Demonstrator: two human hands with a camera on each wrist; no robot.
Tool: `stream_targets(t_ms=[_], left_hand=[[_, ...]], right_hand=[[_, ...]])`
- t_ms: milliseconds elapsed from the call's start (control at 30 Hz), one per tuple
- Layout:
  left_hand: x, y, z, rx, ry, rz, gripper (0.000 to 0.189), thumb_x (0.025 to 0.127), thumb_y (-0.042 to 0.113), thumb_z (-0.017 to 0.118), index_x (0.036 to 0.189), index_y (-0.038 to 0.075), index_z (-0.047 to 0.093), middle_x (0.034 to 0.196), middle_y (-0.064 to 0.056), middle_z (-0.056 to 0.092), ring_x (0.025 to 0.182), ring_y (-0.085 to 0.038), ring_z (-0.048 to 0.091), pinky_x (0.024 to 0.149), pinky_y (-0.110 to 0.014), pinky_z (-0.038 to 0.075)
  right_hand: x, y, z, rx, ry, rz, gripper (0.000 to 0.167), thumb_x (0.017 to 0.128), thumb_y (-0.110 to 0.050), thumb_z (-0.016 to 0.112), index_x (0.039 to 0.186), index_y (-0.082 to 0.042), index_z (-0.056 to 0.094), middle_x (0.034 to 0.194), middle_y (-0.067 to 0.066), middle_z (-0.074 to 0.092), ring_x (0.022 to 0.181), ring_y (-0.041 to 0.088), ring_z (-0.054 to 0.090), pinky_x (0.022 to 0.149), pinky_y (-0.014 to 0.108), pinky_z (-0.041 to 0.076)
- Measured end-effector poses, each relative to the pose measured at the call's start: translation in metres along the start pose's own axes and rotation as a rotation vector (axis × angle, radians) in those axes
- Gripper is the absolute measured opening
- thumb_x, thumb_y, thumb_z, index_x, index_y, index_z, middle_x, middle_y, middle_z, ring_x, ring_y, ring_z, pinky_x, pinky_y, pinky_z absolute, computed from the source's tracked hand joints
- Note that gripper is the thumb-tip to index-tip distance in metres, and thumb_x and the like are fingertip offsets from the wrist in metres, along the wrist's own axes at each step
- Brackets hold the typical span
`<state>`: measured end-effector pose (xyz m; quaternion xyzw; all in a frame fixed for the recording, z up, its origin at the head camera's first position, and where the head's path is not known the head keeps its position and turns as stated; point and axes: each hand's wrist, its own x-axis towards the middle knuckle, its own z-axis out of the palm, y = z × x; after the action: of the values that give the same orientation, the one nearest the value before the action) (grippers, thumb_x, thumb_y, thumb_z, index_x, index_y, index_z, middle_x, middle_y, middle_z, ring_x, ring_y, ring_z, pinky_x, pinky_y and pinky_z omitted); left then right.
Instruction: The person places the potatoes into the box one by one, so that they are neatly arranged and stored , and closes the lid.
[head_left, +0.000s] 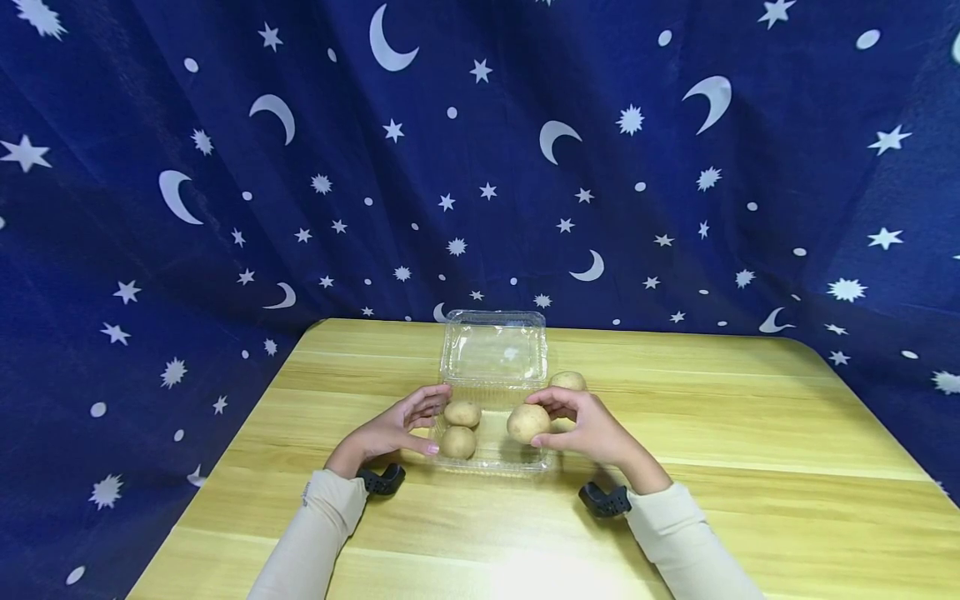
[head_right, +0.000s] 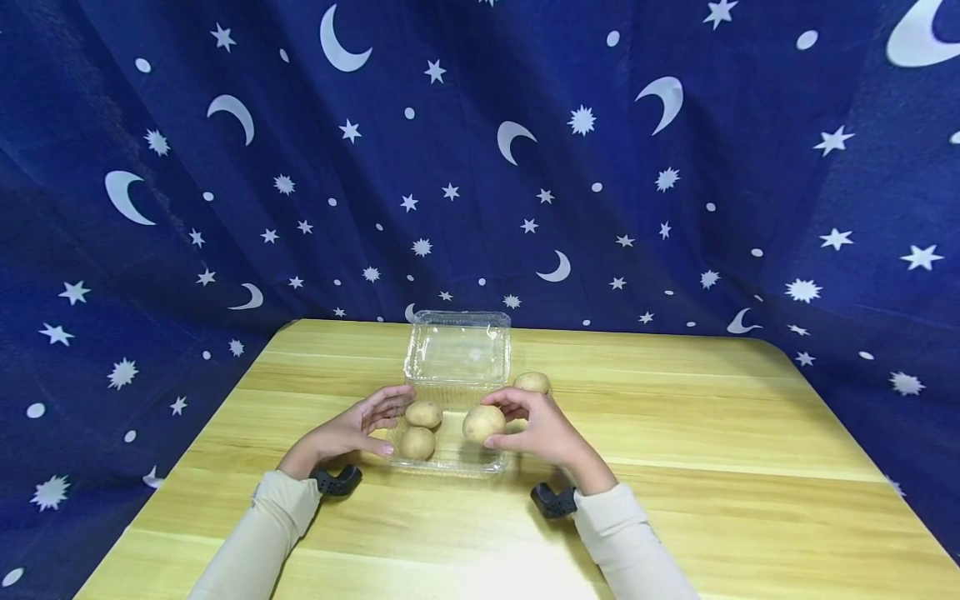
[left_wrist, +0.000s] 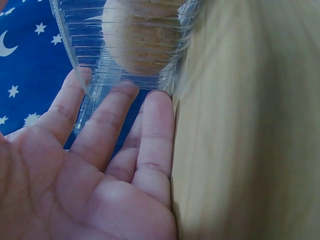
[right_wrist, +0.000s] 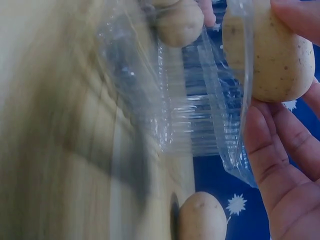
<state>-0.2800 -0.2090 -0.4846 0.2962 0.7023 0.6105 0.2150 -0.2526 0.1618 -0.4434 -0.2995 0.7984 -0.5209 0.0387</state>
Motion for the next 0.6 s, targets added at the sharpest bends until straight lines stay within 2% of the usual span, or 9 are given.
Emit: stream_targets(t_ms=[400,600], left_hand=[[-0.0004,-0.0013,-0.0006,-0.003,-0.002,0.007,0.105,0.093,0.023,0.089,0.167,-0.007,0.021,0.173,-0.031,0.023,0.157,-0.052,0.024,0.118,-0.027,0.039],[0.0000,-0.0019,-0.0010,-0.004,-0.006,0.008,0.105,0.093,0.022,0.089,0.168,-0.007,0.021,0.174,-0.031,0.023,0.158,-0.052,0.023,0.120,-0.030,0.038]], right_hand=[[0.0030,-0.0044,0.0055,-0.015,-0.018,-0.003,0.049,0.085,-0.004,0.091,0.128,0.007,0.071,0.118,0.014,0.074,0.105,0.018,0.069,0.097,0.029,0.058],[0.0042,-0.0029,0.0090,-0.049,-0.018,-0.012,0.049,0.084,-0.006,0.092,0.127,0.005,0.072,0.117,0.011,0.075,0.104,0.016,0.069,0.096,0.033,0.059]])
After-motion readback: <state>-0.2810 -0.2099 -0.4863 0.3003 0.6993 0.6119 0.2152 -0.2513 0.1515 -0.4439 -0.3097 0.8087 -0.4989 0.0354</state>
